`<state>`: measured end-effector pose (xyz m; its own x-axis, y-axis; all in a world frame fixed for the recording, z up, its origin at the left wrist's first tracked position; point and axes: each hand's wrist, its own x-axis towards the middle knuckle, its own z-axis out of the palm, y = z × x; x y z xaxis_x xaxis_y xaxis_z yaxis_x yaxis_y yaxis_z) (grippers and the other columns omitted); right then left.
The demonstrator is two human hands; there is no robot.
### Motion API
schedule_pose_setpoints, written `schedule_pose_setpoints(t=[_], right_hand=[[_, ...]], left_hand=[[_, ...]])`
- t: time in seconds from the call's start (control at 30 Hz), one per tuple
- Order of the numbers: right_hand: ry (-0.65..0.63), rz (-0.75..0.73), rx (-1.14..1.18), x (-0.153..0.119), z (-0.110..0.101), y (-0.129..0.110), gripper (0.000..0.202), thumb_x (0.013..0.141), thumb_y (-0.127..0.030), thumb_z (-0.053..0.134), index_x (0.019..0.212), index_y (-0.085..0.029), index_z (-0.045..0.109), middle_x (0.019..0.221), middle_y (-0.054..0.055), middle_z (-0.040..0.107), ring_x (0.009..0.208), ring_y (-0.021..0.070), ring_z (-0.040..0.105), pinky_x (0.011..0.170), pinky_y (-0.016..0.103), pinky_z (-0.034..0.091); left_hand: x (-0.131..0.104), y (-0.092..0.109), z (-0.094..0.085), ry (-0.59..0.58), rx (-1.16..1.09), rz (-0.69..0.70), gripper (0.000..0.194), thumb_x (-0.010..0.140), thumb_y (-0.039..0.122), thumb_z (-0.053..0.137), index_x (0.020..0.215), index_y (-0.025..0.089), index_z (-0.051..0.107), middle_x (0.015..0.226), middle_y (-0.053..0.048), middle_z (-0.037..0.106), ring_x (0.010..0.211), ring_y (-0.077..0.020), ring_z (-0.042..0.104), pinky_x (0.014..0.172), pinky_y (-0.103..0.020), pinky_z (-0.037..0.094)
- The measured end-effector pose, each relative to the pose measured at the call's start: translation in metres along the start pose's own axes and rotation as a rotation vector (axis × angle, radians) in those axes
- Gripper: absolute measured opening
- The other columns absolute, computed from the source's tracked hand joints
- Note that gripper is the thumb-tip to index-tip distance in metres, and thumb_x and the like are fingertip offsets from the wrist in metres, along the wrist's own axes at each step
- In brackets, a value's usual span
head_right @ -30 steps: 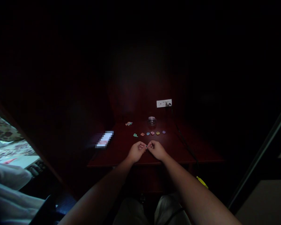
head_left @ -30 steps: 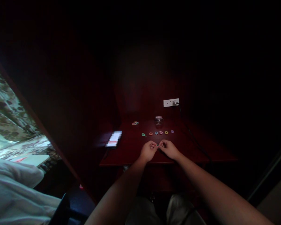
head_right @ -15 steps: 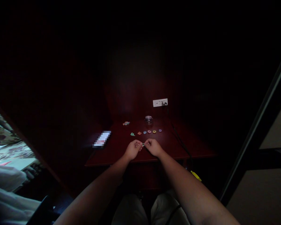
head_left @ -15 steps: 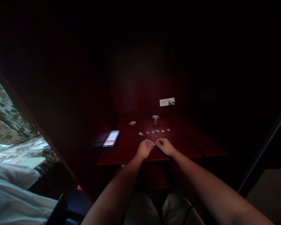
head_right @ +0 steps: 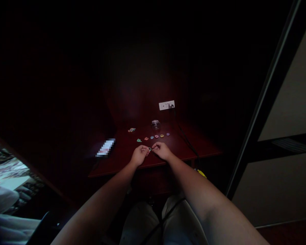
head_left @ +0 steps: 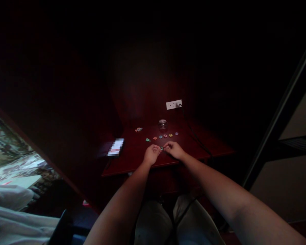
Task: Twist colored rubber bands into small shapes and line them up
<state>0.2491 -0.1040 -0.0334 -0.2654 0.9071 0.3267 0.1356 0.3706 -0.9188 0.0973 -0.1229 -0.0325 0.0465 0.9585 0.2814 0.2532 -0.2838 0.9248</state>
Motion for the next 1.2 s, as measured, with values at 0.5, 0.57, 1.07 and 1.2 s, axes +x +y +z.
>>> schedule_pose_setpoints(t=[0.5,0.57,1.07,1.2], right_hand=[[-0.054,-0.022,-0.082,-0.0015,-0.0042,-0.0011,0.014,0.061,-0.024,0.056,0.066,-0.011,0.060,0.056,0.001,0.057,0.048,0.0087,0.047,0.047,0.020,0.036],[-0.048,-0.027,-0.094,-0.0014,-0.0052,-0.0008,0.013,0.061,-0.023,0.054,0.065,-0.012,0.059,0.054,0.000,0.055,0.047,0.0082,0.045,0.046,0.020,0.035],[-0.075,-0.001,-0.020,-0.0022,-0.0055,-0.0063,0.015,0.060,-0.023,0.055,0.068,-0.011,0.058,0.055,0.001,0.057,0.047,0.0081,0.046,0.046,0.020,0.035],[-0.039,-0.016,-0.083,-0.0037,-0.0066,-0.0091,0.016,0.061,-0.026,0.055,0.065,-0.011,0.059,0.052,0.000,0.055,0.046,0.0080,0.044,0.045,0.020,0.034]], left_hand=[[-0.0021,0.0030,-0.0027,-0.059,0.125,0.010,0.016,0.067,0.026,0.057,0.070,0.011,0.056,0.065,-0.007,0.064,0.054,-0.0086,0.055,0.053,-0.019,0.042],[-0.0019,0.0040,-0.0026,-0.060,0.123,0.004,0.015,0.067,0.026,0.057,0.069,0.011,0.056,0.065,-0.006,0.064,0.053,-0.0085,0.055,0.052,-0.020,0.042],[0.0028,0.0057,-0.0002,-0.082,0.119,-0.019,0.016,0.068,0.028,0.055,0.069,0.011,0.055,0.064,-0.006,0.063,0.049,-0.0074,0.051,0.049,-0.018,0.039],[0.0013,0.0066,0.0004,-0.075,0.114,-0.016,0.015,0.068,0.026,0.055,0.069,0.011,0.055,0.063,-0.006,0.063,0.050,-0.0075,0.051,0.049,-0.018,0.039]])
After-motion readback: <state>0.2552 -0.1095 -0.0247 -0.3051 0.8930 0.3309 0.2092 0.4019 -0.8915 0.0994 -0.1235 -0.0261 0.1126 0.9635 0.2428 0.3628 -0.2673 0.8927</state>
